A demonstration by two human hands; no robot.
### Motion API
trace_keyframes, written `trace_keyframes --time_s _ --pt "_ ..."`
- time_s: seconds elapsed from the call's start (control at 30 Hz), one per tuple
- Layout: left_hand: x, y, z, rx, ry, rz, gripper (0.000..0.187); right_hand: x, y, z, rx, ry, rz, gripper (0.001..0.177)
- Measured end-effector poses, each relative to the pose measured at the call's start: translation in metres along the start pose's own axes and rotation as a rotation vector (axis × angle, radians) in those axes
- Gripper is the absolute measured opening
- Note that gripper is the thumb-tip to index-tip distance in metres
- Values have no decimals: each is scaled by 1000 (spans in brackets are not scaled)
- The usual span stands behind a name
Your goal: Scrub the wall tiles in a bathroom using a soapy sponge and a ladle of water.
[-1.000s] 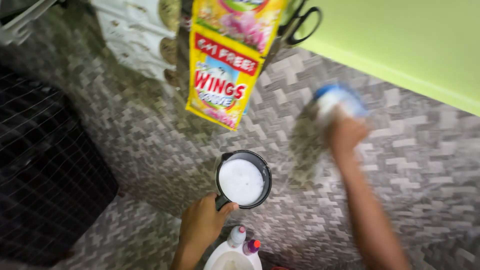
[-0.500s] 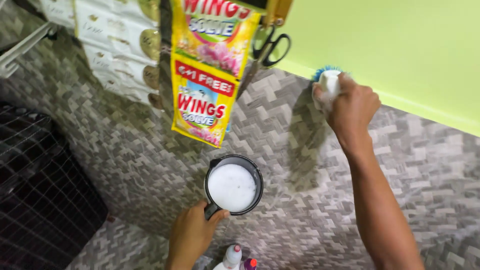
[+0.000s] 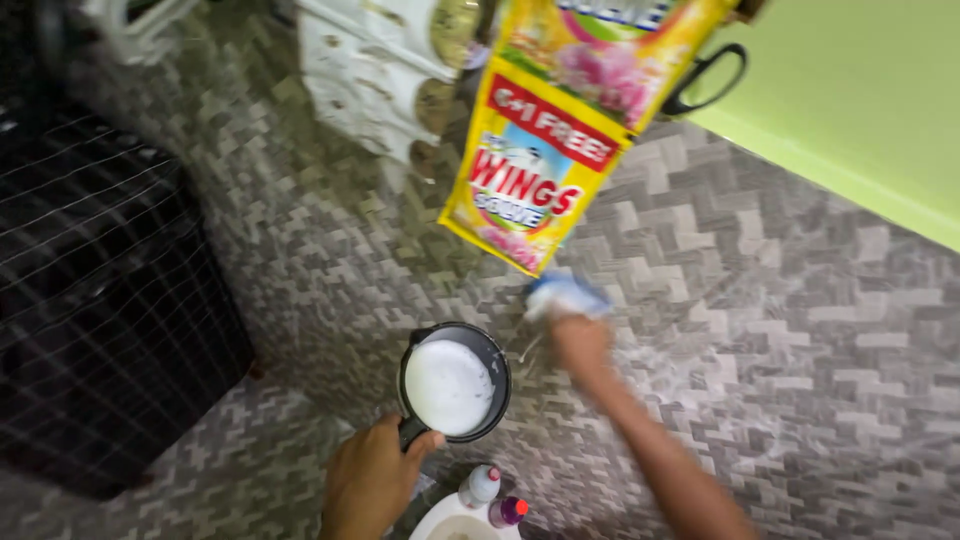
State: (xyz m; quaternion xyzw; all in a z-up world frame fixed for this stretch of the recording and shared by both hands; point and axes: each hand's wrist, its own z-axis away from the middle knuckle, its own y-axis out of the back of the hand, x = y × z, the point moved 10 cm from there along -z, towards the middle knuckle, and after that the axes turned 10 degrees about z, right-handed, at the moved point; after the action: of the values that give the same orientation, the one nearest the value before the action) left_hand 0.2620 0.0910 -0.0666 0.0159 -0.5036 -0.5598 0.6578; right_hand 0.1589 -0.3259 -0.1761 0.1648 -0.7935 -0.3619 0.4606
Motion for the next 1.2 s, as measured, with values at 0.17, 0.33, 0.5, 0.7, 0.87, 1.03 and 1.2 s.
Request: trace_keyframes --time_s 0.17,0.33,0.5,0.7,0.87,1.03,1.2 --pt "3 19 -1 170 -167 60 56 203 236 -49 383 -466 38 14" --pt "-5 18 -11 130 -149 139 54 138 141 -46 417 -504 -44 33" --pt "-17 17 -13 159 -214 102 54 -117 60 -12 196 226 -159 44" --pt "-10 27 -2 229 -295 34 56 -16 69 -31 59 -54 -132 7" --pt "27 28 1 111 -246 87 54 231 167 -18 260 -458 32 16" --pt "53 1 -6 -2 -205 21 59 208 135 36 517 -524 176 32" --pt "75 -16 -3 29 -330 50 55 30 33 98 344 -44 -102 39"
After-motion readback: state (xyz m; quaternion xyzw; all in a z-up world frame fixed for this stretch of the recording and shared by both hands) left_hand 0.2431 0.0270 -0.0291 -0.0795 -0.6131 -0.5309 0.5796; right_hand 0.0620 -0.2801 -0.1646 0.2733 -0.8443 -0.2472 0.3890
